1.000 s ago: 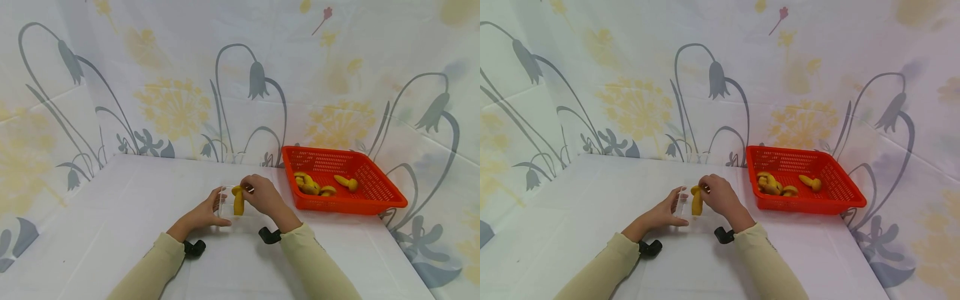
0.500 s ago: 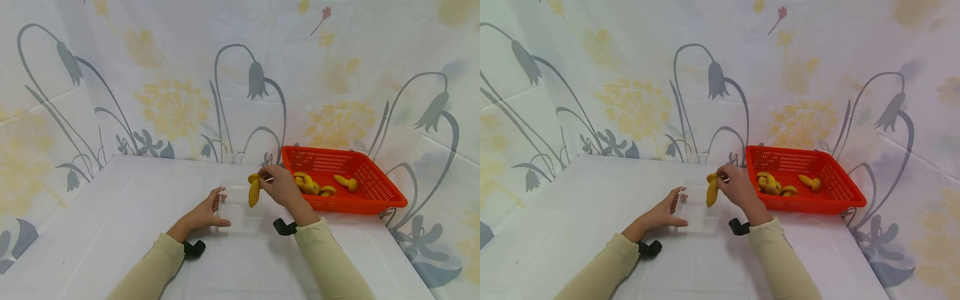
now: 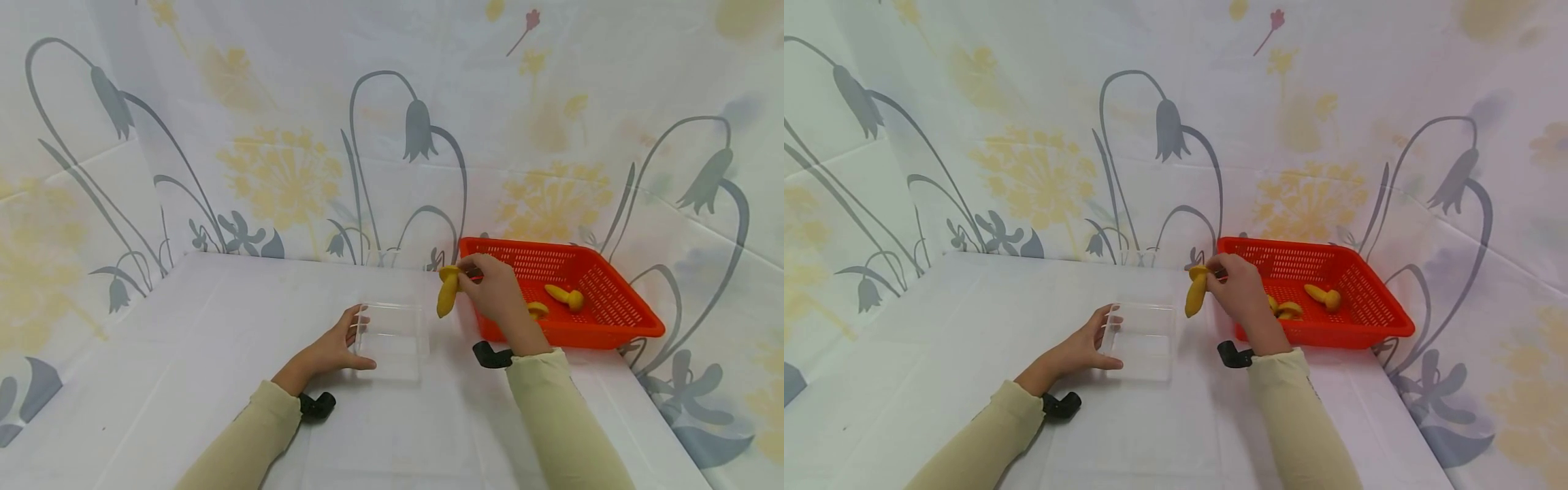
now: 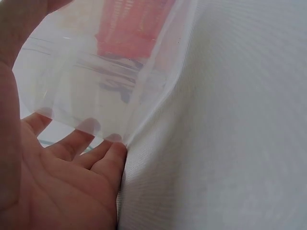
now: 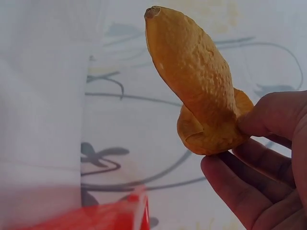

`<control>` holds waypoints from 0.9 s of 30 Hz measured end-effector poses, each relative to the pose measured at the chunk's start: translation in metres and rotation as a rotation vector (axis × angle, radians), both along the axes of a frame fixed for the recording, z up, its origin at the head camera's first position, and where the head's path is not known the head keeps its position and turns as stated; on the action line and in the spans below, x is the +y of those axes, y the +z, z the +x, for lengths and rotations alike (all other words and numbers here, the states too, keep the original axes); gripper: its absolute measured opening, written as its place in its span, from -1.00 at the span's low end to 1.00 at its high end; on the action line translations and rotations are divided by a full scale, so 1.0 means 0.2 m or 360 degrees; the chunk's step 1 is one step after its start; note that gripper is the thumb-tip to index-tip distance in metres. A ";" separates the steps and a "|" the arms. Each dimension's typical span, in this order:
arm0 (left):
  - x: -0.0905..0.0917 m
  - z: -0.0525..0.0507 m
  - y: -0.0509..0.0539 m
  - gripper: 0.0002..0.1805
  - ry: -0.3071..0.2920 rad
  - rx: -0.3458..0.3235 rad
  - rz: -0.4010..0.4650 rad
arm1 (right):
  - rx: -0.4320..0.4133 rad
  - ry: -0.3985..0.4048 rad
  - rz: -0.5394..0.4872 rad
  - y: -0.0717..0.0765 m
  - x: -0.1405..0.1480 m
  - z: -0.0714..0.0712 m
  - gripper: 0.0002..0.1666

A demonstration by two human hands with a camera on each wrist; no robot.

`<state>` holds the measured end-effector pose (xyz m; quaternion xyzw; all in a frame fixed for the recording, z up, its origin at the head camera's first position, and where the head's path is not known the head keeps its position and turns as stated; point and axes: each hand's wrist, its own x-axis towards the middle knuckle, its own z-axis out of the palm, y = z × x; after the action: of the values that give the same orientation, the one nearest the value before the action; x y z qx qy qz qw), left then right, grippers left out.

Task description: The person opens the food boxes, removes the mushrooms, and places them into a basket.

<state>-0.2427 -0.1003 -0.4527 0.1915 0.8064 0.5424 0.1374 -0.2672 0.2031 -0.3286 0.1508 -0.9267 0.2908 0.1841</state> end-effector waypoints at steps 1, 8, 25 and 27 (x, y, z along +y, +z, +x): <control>0.00 0.00 0.00 0.25 -0.0003 0.0000 0.0002 | -0.0003 -0.0020 -0.0002 0.01 0.02 0.00 -0.77; 0.00 0.00 0.00 0.25 -0.0029 0.0005 0.0042 | -0.0062 -0.0149 -0.0019 0.04 0.14 -0.03 -0.72; 0.00 0.00 0.01 0.25 -0.0040 -0.0006 0.0044 | -0.0162 -0.0384 -0.0042 0.03 0.42 -0.06 -0.65; 0.00 0.01 0.01 0.26 -0.0035 -0.0011 0.0039 | -0.0170 -0.0394 -0.0044 0.03 0.45 -0.06 -0.64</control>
<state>-0.2414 -0.1006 -0.4514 0.2003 0.7971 0.5512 0.1438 -0.2785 0.2930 -0.3226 0.0170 -0.9426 0.2862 0.1711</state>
